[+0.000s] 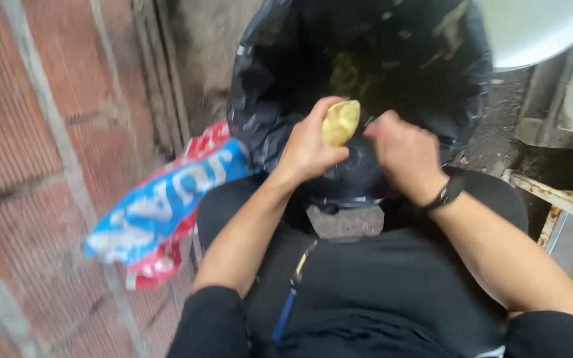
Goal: Peeling a potato over a trash bag using a small knife
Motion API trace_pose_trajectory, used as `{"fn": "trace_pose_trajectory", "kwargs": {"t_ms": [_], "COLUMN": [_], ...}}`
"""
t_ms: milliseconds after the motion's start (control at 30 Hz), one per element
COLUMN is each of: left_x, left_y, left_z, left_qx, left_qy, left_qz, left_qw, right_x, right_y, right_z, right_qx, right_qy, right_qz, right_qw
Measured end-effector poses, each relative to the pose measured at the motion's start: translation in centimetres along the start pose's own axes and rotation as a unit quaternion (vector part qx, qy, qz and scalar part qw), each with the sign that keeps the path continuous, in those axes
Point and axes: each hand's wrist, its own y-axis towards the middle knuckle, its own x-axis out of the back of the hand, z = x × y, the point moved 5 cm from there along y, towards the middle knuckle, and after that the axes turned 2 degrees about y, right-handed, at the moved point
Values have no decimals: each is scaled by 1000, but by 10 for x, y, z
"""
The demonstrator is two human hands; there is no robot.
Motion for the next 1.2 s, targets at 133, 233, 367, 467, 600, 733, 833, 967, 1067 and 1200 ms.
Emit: {"fn": "trace_pose_trajectory", "kwargs": {"t_ms": [133, 233, 367, 467, 600, 733, 833, 967, 1067, 1200], "left_x": [3, 9, 5, 6, 12, 5, -10, -13, -10, -8], "left_y": [-4, -13, -9, -11, -18, -4, 12, 11, 14, 27], "left_z": [-7, -7, -5, 2, -9, -2, 12, 24, 21, 37], "left_qx": [-11, -18, -29, -21, -33, -52, -17, -103, -73, -35], "left_qy": [42, 78, 141, 142, 133, 96, -123, -305, -431, -568], "left_qz": [-5, -39, -78, -94, -114, -108, -74, -90, -80, -70], "left_qw": [999, 996, 987, 985, 984, 988, 990, 942, 896, 820], "right_x": [15, 6, 12, 5, 28, -19, -2, 1, 12, 14], "right_y": [10, 4, 10, 15, 6, 21, 24, 34, 41, 43], "right_z": [-20, 4, 10, 3, 11, -24, -23, -15, -24, -29], "right_qx": [-41, -5, -48, -46, -11, -101, -133, -198, -209, -192], "right_qy": [108, 171, 174, 173, 147, 105, 138, 357, 443, 532], "right_qz": [-9, 35, 32, 30, 16, 78, 90, 88, 61, 31], "right_qw": [993, 985, 983, 983, 989, 986, 977, 909, 870, 824]}}
